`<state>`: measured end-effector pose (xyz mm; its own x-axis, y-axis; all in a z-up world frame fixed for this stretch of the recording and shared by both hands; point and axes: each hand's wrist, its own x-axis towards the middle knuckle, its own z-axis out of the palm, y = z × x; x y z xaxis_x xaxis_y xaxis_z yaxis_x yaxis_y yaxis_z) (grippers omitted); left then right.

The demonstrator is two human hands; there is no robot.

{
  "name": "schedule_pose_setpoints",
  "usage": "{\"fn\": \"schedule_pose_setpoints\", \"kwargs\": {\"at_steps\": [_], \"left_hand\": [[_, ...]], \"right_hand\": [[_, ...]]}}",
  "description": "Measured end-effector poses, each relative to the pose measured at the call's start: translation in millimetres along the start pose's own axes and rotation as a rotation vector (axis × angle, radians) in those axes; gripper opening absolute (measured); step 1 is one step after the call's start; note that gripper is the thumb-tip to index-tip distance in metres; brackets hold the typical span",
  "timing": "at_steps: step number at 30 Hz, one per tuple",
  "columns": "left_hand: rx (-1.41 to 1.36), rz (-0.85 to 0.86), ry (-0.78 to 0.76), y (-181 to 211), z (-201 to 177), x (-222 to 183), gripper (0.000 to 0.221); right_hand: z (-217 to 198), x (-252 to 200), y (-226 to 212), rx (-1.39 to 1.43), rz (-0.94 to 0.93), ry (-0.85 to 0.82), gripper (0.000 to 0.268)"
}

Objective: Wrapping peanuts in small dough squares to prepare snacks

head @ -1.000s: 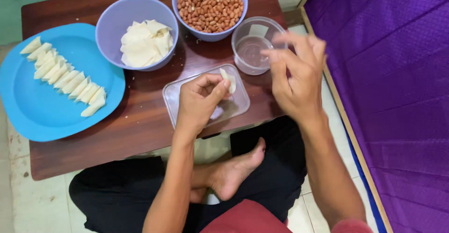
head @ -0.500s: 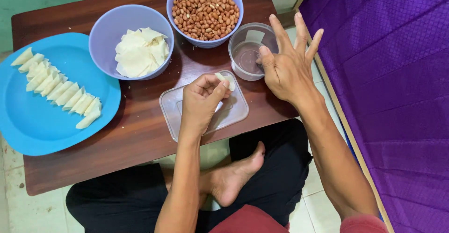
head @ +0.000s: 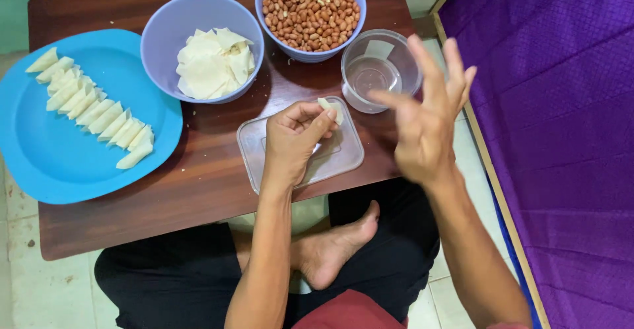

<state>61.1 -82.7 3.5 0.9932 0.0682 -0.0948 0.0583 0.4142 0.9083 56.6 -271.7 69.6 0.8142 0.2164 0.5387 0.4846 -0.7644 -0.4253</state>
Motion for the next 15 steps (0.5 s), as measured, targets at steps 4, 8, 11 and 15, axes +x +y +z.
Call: {"fn": "schedule_pose_setpoints", "kwargs": {"at_steps": [4, 8, 11, 15], "left_hand": [[0.02, 0.044, -0.025, -0.6, -1.9, -1.4, 0.009], [-0.02, 0.033, -0.056, 5.5, -1.8, -4.9, 0.01], [-0.018, 0.03, -0.09, 7.1, -3.1, -5.2, 0.01], [0.002, 0.03, -0.106, 6.0, -5.0, -3.8, 0.012]], "right_hand": [[8.5, -15.1, -17.7, 0.02, -0.091, -0.003, 0.068], [17.7, -18.1, -18.4, -0.037, -0.143, -0.005, 0.06], [21.4, -17.8, -16.3, -0.093, -0.167, -0.014, 0.061], [25.9, -22.6, -14.8, -0.157, -0.191, -0.017, 0.058]]}}
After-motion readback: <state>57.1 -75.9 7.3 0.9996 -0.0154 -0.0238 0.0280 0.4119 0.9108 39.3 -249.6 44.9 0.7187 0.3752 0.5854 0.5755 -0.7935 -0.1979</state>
